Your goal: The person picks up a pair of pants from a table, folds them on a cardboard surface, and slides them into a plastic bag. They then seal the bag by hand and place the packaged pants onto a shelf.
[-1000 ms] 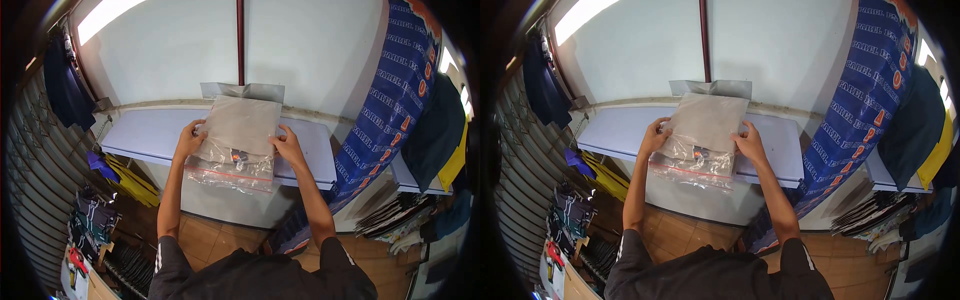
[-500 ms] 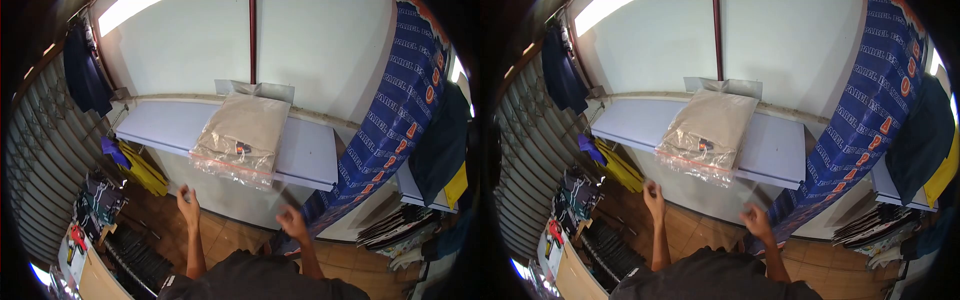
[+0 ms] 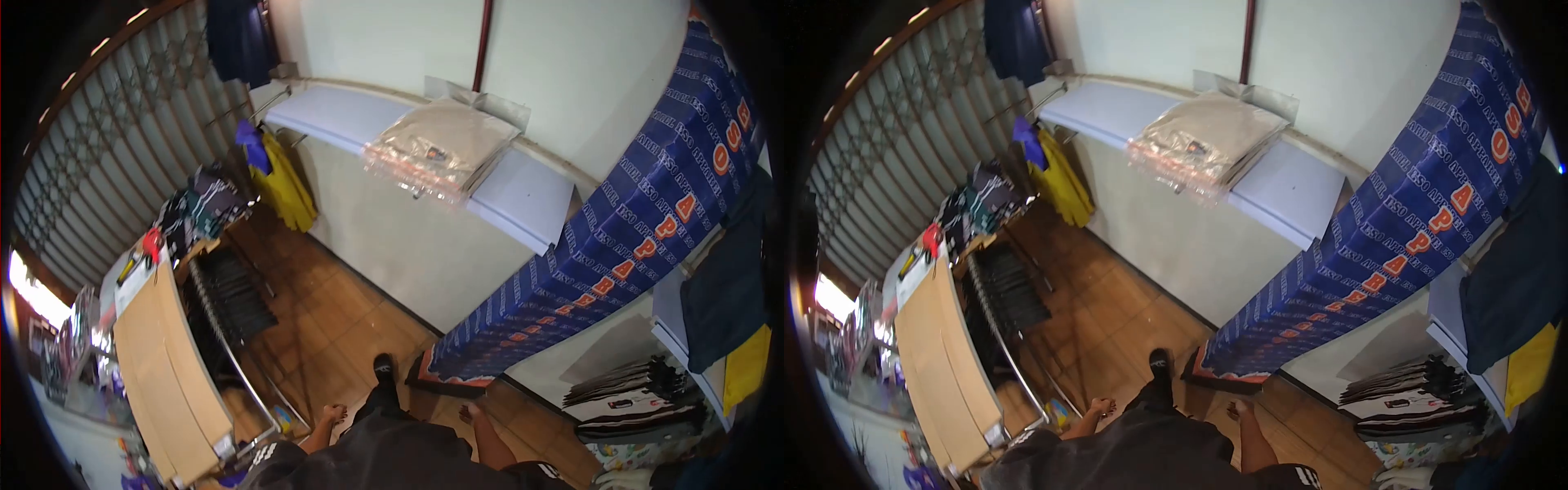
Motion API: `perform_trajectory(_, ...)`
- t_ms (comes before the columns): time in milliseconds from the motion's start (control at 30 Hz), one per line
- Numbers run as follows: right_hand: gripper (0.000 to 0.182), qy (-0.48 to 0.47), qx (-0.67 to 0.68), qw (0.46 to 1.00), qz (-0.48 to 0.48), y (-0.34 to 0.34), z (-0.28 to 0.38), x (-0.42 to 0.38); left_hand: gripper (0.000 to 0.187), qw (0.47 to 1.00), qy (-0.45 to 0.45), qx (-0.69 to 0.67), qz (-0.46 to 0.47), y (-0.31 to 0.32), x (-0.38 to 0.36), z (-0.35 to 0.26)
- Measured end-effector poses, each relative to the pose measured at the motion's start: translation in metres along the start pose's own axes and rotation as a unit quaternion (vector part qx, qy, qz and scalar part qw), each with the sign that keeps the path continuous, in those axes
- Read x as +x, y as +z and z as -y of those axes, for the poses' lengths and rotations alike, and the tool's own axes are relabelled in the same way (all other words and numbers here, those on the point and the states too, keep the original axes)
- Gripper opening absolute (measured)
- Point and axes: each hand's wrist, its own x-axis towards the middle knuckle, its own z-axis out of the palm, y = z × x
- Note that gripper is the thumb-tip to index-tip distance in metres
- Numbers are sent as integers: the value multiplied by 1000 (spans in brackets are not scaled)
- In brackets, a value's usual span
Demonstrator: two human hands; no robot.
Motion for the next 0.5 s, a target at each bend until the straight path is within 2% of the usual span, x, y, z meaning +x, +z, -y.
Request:
perform_trajectory(33, 19, -2, -6, 999, -52, -4, -3, -40, 15, 1000, -26, 6, -11, 0, -17, 21)
perform_trajectory(133, 26, 67, -35, 996, -40, -43, -62, -16, 16, 994, -102, 42, 13, -10, -46, 81)
perform_trajectory(167, 28, 69, 21, 997, -39, -46, -75, -29, 18, 982, -125, 128, 66, -16, -30, 104)
perform_trajectory(200, 30, 68, 75, 994, -37, -45, -86, -52, 19, 989, -118, 84, 41, -17, -35, 115)
perform_trajectory(267, 29, 22, -39, 999, -18, -47, -100, -103, 21, 994, -109, -13, -11, -17, -52, 143)
perform_trajectory(300, 29, -93, -188, 977, 32, -58, -109, -121, 20, 995, -96, -26, -6, -20, -59, 150)
perform_trajectory(333, 28, -125, -237, 962, 45, -63, -119, -127, 19, 996, -77, -45, 12, -25, -64, 156)
perform_trajectory(400, 27, -99, -250, 962, 46, -61, -137, -119, 19, 994, -40, -89, 43, -35, -63, 179)
perform_trajectory(467, 25, -76, -273, 958, 51, -46, -143, -109, 23, 993, 12, -113, 19, -40, -66, 205)
perform_trajectory(500, 25, -70, -288, 954, 55, -34, -142, -103, 23, 987, 20, -155, -27, -39, -83, 212)
